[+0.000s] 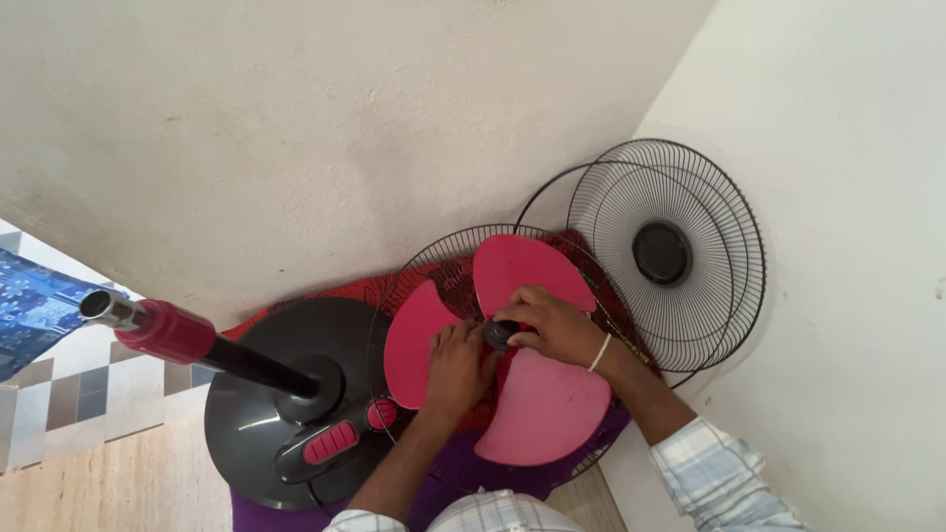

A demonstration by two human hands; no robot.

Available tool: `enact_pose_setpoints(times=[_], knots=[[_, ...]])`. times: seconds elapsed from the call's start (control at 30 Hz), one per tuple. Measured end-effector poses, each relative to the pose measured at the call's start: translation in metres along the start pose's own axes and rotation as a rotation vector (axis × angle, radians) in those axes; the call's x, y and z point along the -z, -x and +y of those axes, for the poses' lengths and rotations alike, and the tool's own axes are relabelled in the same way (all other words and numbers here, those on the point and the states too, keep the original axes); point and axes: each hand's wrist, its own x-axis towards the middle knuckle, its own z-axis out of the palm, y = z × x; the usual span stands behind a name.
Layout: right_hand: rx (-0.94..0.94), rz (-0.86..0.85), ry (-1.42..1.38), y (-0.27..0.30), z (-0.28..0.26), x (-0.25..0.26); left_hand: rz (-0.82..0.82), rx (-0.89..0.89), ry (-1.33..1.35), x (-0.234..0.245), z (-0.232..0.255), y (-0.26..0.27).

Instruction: The person assembles a pink standing fan by attaching the blades to the motor hub, securing them with a nut, and then fitting the front protective cage. The task is performed by hand without visible tools.

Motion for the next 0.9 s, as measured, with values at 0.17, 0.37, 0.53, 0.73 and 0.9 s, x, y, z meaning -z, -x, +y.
enact_pose_setpoints(times=[0.17, 0.37, 0.53, 0.73, 0.9], knots=[[-0.044, -0.078, 0.076, -0.004, 0.001, -0.008, 0.025, 0.029, 0.117, -0.003, -0.002, 0.007], [0.053, -0.116, 0.218, -0.005, -0.003, -0.019, 0.040, 0.090, 0.150, -0.008, -0.006, 0.014], [0.099, -0.090, 0.301, -0.008, -0.005, -0.025, 0.038, 0.052, 0.117, -0.009, -0.008, 0.018], [0.071, -0.109, 0.326, -0.010, -0.005, -0.029, 0.016, 0.045, 0.126, -0.005, -0.006, 0.023], [0.002, -0.114, 0.304, -0.008, -0.001, -0.026, -0.008, 0.049, 0.127, 0.002, -0.002, 0.024]])
